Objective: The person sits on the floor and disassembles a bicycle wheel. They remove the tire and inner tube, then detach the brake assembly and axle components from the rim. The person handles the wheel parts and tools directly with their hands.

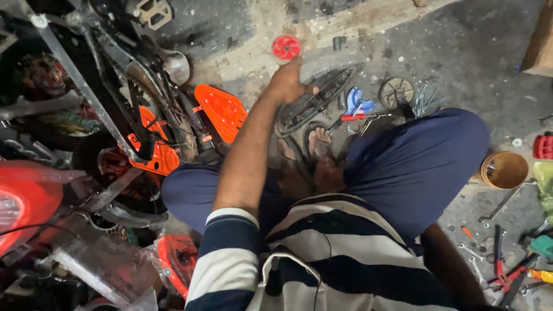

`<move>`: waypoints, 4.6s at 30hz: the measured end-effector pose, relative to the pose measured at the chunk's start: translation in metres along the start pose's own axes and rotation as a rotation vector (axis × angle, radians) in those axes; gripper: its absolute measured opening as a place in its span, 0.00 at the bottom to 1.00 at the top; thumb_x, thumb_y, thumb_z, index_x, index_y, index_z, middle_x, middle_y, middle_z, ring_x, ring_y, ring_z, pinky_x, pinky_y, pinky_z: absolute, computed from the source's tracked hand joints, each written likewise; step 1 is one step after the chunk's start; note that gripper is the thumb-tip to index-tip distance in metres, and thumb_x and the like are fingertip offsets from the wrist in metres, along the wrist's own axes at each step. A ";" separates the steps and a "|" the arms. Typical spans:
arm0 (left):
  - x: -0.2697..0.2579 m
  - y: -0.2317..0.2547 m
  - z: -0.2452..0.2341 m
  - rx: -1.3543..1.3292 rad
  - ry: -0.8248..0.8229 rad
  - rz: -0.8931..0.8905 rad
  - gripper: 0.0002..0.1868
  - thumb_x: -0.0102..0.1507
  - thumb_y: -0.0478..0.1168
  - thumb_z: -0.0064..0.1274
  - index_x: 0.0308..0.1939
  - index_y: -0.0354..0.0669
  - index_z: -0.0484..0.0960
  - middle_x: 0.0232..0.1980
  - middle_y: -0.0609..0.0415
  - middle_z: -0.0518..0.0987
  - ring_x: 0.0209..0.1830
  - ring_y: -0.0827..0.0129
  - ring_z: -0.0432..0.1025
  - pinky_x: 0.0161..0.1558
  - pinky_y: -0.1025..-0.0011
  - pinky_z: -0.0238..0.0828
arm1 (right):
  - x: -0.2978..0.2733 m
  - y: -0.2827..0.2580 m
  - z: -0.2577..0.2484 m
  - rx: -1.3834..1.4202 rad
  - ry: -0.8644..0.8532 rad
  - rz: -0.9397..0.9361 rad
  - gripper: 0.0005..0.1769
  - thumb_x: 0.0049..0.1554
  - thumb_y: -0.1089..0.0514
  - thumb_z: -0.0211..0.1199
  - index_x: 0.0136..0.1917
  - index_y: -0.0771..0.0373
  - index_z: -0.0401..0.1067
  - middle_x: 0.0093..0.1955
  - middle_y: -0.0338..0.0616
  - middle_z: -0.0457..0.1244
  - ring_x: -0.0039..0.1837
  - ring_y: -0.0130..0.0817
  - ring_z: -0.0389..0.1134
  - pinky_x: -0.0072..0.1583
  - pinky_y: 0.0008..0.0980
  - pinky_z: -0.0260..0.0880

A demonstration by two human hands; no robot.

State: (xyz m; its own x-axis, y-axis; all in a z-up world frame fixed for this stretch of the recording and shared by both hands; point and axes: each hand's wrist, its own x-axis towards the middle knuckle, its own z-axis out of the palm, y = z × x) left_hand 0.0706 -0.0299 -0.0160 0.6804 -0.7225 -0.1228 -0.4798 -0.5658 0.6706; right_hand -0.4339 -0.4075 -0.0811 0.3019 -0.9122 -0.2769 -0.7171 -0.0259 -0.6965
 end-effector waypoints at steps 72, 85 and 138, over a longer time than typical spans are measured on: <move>0.060 -0.019 -0.031 -0.044 -0.286 -0.128 0.43 0.40 0.49 0.77 0.59 0.46 0.81 0.57 0.46 0.83 0.58 0.56 0.77 0.59 0.64 0.71 | -0.067 -0.337 0.166 -0.263 -0.643 -0.981 0.15 0.60 0.51 0.66 0.58 0.57 0.80 0.51 0.53 0.71 0.45 0.51 0.74 0.49 0.43 0.73; 0.053 -0.020 -0.034 -0.113 -0.300 -0.192 0.38 0.42 0.47 0.75 0.57 0.47 0.83 0.54 0.49 0.86 0.55 0.61 0.80 0.57 0.67 0.74 | -0.070 -0.301 0.179 -0.333 -0.593 -0.894 0.17 0.61 0.52 0.66 0.61 0.57 0.80 0.48 0.53 0.72 0.45 0.47 0.75 0.49 0.42 0.73; -0.003 0.100 0.011 0.234 -0.117 -0.163 0.46 0.45 0.67 0.71 0.59 0.46 0.77 0.51 0.40 0.82 0.54 0.48 0.77 0.53 0.54 0.72 | -0.101 -0.340 0.108 -0.995 -0.767 -0.874 0.20 0.53 0.54 0.58 0.58 0.57 0.74 0.52 0.52 0.71 0.54 0.53 0.73 0.54 0.52 0.74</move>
State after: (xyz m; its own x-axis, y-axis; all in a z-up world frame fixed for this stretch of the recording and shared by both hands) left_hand 0.0146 -0.0890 0.0430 0.6973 -0.6476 -0.3074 -0.4931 -0.7446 0.4500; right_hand -0.1528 -0.2626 0.1120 0.8580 -0.0497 -0.5112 -0.1705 -0.9664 -0.1921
